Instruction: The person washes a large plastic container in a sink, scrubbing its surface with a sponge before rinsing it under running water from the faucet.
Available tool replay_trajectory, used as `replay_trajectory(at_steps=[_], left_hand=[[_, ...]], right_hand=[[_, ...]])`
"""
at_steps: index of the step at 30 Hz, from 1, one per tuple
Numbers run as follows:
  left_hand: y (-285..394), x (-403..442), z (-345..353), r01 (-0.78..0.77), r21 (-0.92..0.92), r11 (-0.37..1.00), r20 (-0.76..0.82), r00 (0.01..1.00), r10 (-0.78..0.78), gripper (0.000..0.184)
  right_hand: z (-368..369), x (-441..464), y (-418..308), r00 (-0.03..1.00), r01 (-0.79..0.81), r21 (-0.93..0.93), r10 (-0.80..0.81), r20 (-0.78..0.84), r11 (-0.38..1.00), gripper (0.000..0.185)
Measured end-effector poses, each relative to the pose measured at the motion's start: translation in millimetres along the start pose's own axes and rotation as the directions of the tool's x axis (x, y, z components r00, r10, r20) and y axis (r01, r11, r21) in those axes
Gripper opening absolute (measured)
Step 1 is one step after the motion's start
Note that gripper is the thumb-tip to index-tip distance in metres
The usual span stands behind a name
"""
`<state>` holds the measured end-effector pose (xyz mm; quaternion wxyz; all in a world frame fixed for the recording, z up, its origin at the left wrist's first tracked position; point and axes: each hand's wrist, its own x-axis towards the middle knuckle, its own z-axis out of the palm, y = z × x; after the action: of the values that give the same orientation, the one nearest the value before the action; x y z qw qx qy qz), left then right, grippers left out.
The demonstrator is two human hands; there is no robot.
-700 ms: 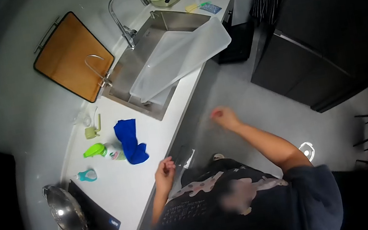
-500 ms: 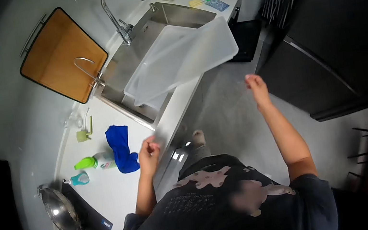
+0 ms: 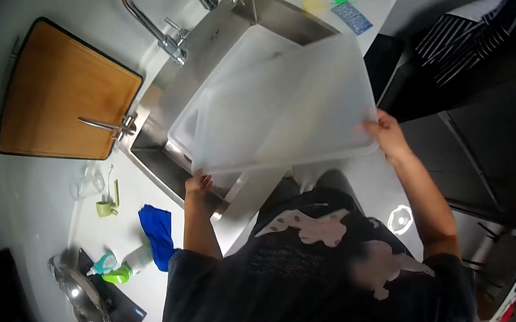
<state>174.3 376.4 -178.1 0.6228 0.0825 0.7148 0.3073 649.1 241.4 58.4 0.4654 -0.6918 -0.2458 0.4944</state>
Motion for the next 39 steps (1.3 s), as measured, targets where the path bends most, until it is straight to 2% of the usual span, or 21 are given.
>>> replay_trajectory(at_steps=[1, 2, 4, 8, 11, 12, 13, 16, 18, 19, 21, 23, 26, 29, 30, 31, 32, 34, 35, 38, 39], left_hand=[[-5.4, -3.7, 2.3, 0.019, -0.008, 1.0, -0.025, 0.999, -0.019, 0.034], [-15.1, -6.2, 5.0, 0.055, -0.163, 0.985, -0.013, 0.998, -0.058, 0.026], [-20.9, -19.0, 8.5, 0.086, -0.336, 0.938, -0.026, 0.995, -0.1, 0.018], [-9.3, -81.6, 29.0, -0.085, -0.447, 0.891, -0.058, 0.996, 0.066, 0.017], [-15.0, -136.4, 39.8, -0.224, -0.486, 0.845, -0.23, 0.965, 0.124, 0.016], [-14.8, -148.4, 40.4, -0.265, -0.475, 0.839, -0.298, 0.946, 0.13, 0.016], [-21.0, -159.7, 43.2, -0.289, -0.45, 0.845, -0.334, 0.932, 0.141, 0.016], [-27.6, -160.4, 62.0, -0.327, -0.453, 0.83, -0.406, 0.904, 0.135, 0.017], [-32.0, -146.6, 74.8, -0.331, -0.432, 0.839, -0.425, 0.895, 0.134, 0.018], [-35.1, -133.7, 75.6, -0.312, -0.399, 0.862, -0.465, 0.88, 0.103, 0.018], [-40.3, -114.4, 81.7, -0.285, -0.386, 0.877, -0.44, 0.893, 0.097, 0.019], [-37.9, -109.0, 96.7, -0.234, -0.324, 0.917, -0.438, 0.896, 0.073, 0.023], [-52.2, -90.9, 96.3, -0.178, -0.326, 0.929, -0.531, 0.847, -0.024, 0.026], [-39.4, -108.4, 116.8, -0.16, -0.272, 0.949, -0.543, 0.84, -0.014, 0.046], [-36.4, -117.2, 124.7, -0.174, -0.245, 0.954, -0.553, 0.833, 0.009, 0.056], [-33.0, -126.4, 129.1, -0.163, -0.268, 0.95, -0.491, 0.871, 0.011, 0.078], [-31.0, -135.7, 137.6, -0.191, -0.231, 0.954, -0.505, 0.862, 0.051, 0.073], [-42.1, -142.5, 146.7, -0.29, -0.086, 0.953, -0.478, 0.851, 0.216, 0.062], [-46.3, -149.9, 152.8, -0.309, -0.022, 0.951, -0.456, 0.849, 0.265, 0.053], [-41.9, -184.5, 175.2, -0.37, 0.004, 0.929, -0.406, 0.848, 0.34, 0.047], [-51.3, -185.4, 173.4, -0.425, 0.016, 0.905, -0.388, 0.831, 0.398, 0.042]], right_hand=[[-2.8, 9.8, -13.5, 1.0, 0.011, -0.008, -0.011, -0.006, 1.0, 0.033], [-6.8, 21.8, -26.0, 1.0, 0.02, -0.02, -0.021, -0.008, 1.0, 0.035], [-15.5, 54.3, -57.8, 0.991, 0.052, -0.129, -0.035, 0.131, 0.99, 0.035], [-37.9, 163.3, -93.2, 0.954, -0.02, -0.228, 0.087, 0.286, 0.973, 0.041], [-28.9, 242.4, -80.1, 0.9, -0.03, -0.327, 0.168, 0.402, 0.945, 0.029], [-27.3, 280.7, -58.6, 0.851, 0.093, -0.389, 0.129, 0.508, 0.917, 0.019], [-24.3, 320.1, -29.1, 0.845, 0.133, -0.564, 0.205, 0.495, 0.815, 0.019], [17.1, 360.8, -26.2, 0.791, 0.277, -0.664, 0.227, 0.568, 0.694, 0.018], [39.5, 381.0, -28.3, 0.832, 0.516, -0.834, 0.118, 0.542, 0.197, 0.027], [55.1, 378.2, -42.7, 0.824, 0.53, -0.825, 0.112, 0.556, 0.197, 0.027], [81.7, 367.7, -66.6, 0.789, 0.614, -0.786, 0.085, 0.608, -0.073, 0.036], [112.8, 370.9, -78.7, 0.544, 0.806, -0.586, -0.282, 0.79, -0.085, 0.049], [205.1, 376.7, -119.0, 0.33, 0.899, -0.412, -0.388, 0.861, -0.15, 0.048], [292.2, 384.1, -142.4, 0.118, 0.934, -0.255, -0.461, 0.88, -0.249, 0.049], [316.9, 386.9, -146.0, 0.104, 0.94, -0.238, -0.459, 0.882, -0.244, 0.049], [340.4, 388.5, -147.0, 0.114, 0.888, -0.271, -0.393, 0.912, -0.371, 0.046], [356.9, 390.2, -147.9, 0.133, 0.817, -0.288, -0.323, 0.937, -0.5, 0.042], [369.5, 390.6, -156.5, 0.313, 0.597, -0.374, -0.224, 0.923, -0.709, 0.037], [373.9, 397.3, -154.1, 0.297, 0.623, -0.375, -0.235, 0.925, -0.687, 0.035], [368.3, 402.1, -160.9, 0.443, 0.7, -0.43, -0.126, 0.888, -0.57, 0.037], [366.5, 408.2, -152.7, 0.408, 0.772, -0.478, -0.25, 0.878, -0.419, 0.038]])
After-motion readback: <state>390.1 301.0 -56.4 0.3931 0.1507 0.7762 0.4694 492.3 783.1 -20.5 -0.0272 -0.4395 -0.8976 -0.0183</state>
